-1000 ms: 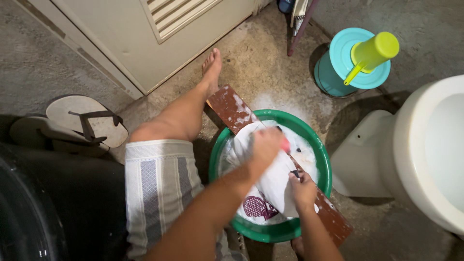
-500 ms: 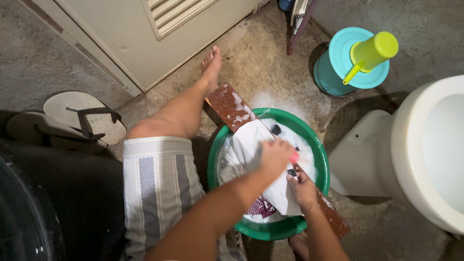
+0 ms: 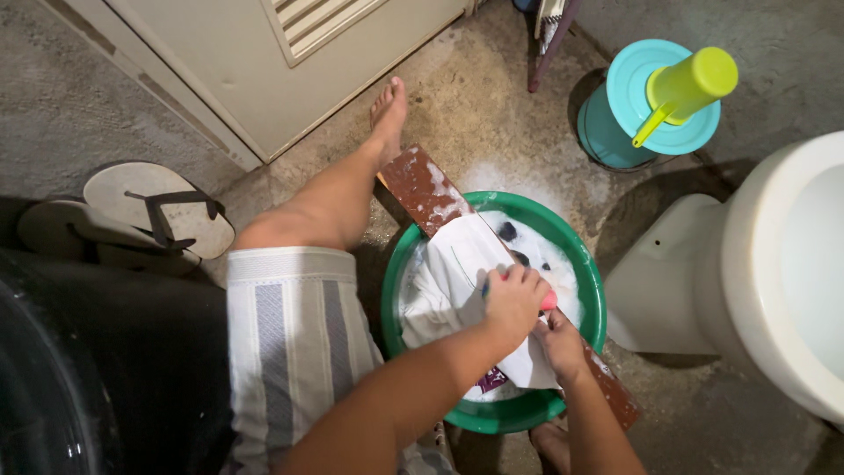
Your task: The person scrubs a white t-shirt with a colorful brush in a green basin filled with soapy water. The person repeatedly scrubs, lifts, and repositions the t-shirt on a wooden board placed across the basin.
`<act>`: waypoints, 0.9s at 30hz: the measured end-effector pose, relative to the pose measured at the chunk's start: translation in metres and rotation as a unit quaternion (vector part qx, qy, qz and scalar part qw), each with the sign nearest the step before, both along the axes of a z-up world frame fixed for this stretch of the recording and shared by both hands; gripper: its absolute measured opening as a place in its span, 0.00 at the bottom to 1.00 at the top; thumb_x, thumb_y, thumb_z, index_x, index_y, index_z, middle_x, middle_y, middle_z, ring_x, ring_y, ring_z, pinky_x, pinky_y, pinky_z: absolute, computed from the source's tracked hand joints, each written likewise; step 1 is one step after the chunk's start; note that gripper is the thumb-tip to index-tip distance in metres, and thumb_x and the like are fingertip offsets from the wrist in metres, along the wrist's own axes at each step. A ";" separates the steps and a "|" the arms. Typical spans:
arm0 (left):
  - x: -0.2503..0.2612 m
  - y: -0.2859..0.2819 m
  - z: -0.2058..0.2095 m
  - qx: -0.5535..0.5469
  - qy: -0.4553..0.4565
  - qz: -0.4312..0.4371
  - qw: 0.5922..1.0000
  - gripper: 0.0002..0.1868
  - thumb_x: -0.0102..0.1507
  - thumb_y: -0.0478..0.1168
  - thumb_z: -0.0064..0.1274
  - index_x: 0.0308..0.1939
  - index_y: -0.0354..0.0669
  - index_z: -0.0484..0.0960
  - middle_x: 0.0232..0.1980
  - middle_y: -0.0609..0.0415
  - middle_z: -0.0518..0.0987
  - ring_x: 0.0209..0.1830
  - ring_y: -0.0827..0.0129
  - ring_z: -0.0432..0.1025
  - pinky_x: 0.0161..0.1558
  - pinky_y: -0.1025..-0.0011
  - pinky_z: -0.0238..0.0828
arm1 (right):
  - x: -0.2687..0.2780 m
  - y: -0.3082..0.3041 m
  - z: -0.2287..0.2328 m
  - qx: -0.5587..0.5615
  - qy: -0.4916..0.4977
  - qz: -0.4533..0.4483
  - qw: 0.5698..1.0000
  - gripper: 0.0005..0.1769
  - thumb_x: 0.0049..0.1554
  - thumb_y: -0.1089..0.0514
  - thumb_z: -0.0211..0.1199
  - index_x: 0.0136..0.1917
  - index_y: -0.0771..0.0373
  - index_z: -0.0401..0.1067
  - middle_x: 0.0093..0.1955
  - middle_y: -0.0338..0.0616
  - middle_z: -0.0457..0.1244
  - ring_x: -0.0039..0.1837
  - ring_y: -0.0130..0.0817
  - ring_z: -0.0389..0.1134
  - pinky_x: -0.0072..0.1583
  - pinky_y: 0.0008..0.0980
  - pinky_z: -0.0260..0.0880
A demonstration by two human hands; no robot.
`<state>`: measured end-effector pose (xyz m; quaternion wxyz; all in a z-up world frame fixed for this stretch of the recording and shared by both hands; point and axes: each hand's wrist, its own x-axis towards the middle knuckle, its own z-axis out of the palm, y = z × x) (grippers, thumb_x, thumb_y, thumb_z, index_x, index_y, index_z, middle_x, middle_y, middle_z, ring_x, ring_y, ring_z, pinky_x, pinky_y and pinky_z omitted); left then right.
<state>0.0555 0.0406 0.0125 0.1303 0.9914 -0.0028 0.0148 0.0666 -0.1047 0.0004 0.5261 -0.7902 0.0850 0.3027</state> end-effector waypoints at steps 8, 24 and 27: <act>0.051 0.139 0.004 0.090 0.002 0.182 0.979 0.21 0.59 0.43 0.51 0.57 0.56 0.73 0.57 0.58 0.73 0.59 0.59 0.63 0.48 0.46 0.63 | -0.002 -0.002 0.003 -0.018 0.013 -0.010 1.000 0.10 0.61 0.57 0.63 0.49 0.68 0.74 0.41 0.42 0.67 0.40 0.28 0.64 0.45 0.30 0.65; 0.026 0.138 -0.007 0.123 -0.080 0.181 0.973 0.14 0.58 0.43 0.50 0.48 0.55 0.78 0.48 0.57 0.75 0.53 0.58 0.67 0.45 0.46 0.64 | -0.006 -0.001 0.007 -0.054 -0.031 0.004 0.998 0.11 0.60 0.57 0.62 0.52 0.65 0.75 0.42 0.41 0.68 0.43 0.28 0.65 0.48 0.29 0.66; 0.029 0.153 0.003 0.133 -0.120 0.212 0.961 0.16 0.54 0.43 0.49 0.46 0.57 0.79 0.46 0.59 0.76 0.48 0.60 0.67 0.41 0.48 0.64 | -0.006 0.000 0.010 -0.062 -0.025 0.003 0.998 0.11 0.60 0.56 0.62 0.52 0.65 0.75 0.42 0.41 0.68 0.43 0.28 0.65 0.48 0.30 0.67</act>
